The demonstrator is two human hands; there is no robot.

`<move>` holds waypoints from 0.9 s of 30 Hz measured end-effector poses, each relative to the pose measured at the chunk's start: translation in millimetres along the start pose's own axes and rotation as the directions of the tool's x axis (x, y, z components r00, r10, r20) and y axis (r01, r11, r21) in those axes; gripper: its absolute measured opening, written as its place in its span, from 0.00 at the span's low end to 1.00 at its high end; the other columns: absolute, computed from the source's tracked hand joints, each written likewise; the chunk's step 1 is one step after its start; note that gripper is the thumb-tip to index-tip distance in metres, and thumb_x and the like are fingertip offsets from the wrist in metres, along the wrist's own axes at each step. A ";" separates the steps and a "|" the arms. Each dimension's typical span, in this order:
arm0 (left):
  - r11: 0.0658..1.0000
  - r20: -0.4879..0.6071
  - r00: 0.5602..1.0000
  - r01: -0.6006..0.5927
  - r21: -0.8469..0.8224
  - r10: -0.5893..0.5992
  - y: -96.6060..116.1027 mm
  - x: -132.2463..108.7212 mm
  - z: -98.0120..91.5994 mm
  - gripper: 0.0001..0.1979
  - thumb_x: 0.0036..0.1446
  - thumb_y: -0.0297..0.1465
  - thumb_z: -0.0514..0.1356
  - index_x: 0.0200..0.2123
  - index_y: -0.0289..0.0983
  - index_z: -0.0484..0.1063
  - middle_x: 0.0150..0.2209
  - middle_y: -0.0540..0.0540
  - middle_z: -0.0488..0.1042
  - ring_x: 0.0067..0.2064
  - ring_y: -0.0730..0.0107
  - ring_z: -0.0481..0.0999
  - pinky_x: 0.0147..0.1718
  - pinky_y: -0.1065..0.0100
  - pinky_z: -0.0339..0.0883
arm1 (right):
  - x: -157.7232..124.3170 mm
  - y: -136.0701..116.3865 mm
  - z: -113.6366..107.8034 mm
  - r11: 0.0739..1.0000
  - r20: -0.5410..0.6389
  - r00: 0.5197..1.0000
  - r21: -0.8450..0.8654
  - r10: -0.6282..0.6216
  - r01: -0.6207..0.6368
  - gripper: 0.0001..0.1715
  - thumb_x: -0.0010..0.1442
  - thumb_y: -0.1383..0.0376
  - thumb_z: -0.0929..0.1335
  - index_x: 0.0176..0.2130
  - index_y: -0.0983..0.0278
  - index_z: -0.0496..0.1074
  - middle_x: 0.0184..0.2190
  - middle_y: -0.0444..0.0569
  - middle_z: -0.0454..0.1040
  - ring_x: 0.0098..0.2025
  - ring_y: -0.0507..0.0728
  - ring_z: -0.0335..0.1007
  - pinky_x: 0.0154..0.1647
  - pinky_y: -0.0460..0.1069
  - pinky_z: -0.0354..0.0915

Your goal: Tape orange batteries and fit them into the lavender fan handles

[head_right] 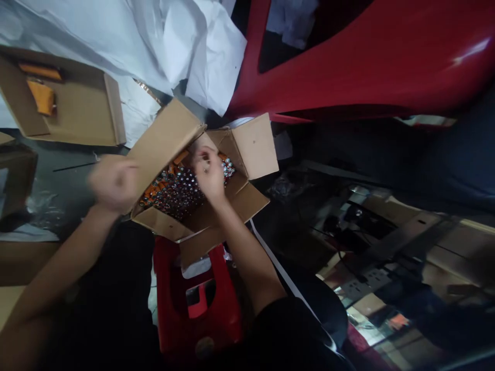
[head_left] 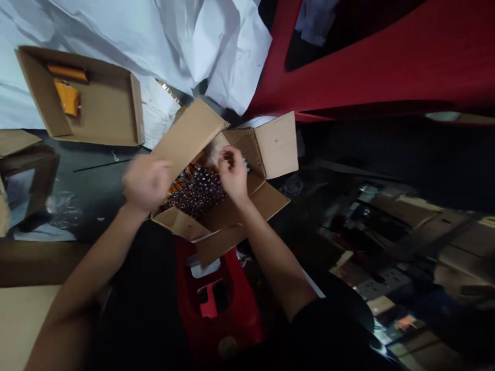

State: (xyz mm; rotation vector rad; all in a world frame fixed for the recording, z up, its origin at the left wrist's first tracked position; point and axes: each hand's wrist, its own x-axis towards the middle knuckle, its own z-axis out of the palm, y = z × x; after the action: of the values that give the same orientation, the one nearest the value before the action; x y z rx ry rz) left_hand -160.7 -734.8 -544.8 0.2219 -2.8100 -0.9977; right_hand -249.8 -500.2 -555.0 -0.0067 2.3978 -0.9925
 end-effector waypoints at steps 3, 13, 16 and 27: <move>0.977 0.751 0.633 -0.199 -0.077 0.188 51.8 1.7 41.8 0.22 0.74 0.36 0.52 0.59 0.34 0.80 0.58 0.34 0.80 0.62 0.46 0.78 0.63 0.50 0.72 | 1.5 63.5 -12.8 0.847 -0.087 0.911 -0.343 0.403 -0.407 0.44 0.72 0.57 0.64 0.78 0.75 0.53 0.75 0.69 0.58 0.78 0.66 0.56 0.81 0.58 0.52; 0.983 0.955 -0.290 -0.151 -0.104 0.056 100.7 -37.3 -8.2 0.23 0.73 0.41 0.53 0.56 0.41 0.85 0.52 0.31 0.83 0.54 0.38 0.84 0.51 0.46 0.77 | 18.9 77.1 35.9 0.641 -0.304 0.756 -0.404 0.580 -0.653 0.51 0.75 0.44 0.59 0.80 0.73 0.50 0.72 0.74 0.54 0.69 0.75 0.60 0.69 0.64 0.68; 0.988 0.958 -0.278 -0.115 -0.102 0.067 99.2 -37.5 0.9 0.24 0.74 0.43 0.53 0.60 0.41 0.82 0.54 0.32 0.83 0.56 0.39 0.84 0.53 0.46 0.77 | 20.7 79.3 36.4 0.715 -0.331 0.786 -0.333 0.522 -0.615 0.46 0.74 0.47 0.63 0.79 0.69 0.56 0.70 0.69 0.58 0.68 0.76 0.58 0.67 0.69 0.68; 0.992 0.777 0.619 0.108 0.060 -0.115 84.2 105.9 185.2 0.24 0.74 0.31 0.52 0.67 0.26 0.70 0.66 0.25 0.72 0.68 0.41 0.73 0.68 0.48 0.66 | 6.0 84.6 44.5 0.692 -0.310 0.676 -0.075 0.668 -0.718 0.49 0.77 0.55 0.54 0.80 0.86 0.37 0.75 0.82 0.49 0.79 0.70 0.54 0.75 0.63 0.63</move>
State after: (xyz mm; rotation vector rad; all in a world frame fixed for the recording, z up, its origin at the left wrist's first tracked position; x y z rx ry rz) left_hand -307.0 -576.8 -623.7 -0.0776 -3.6187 -1.3791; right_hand -217.0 -468.9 -639.3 0.9668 2.3755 -0.3979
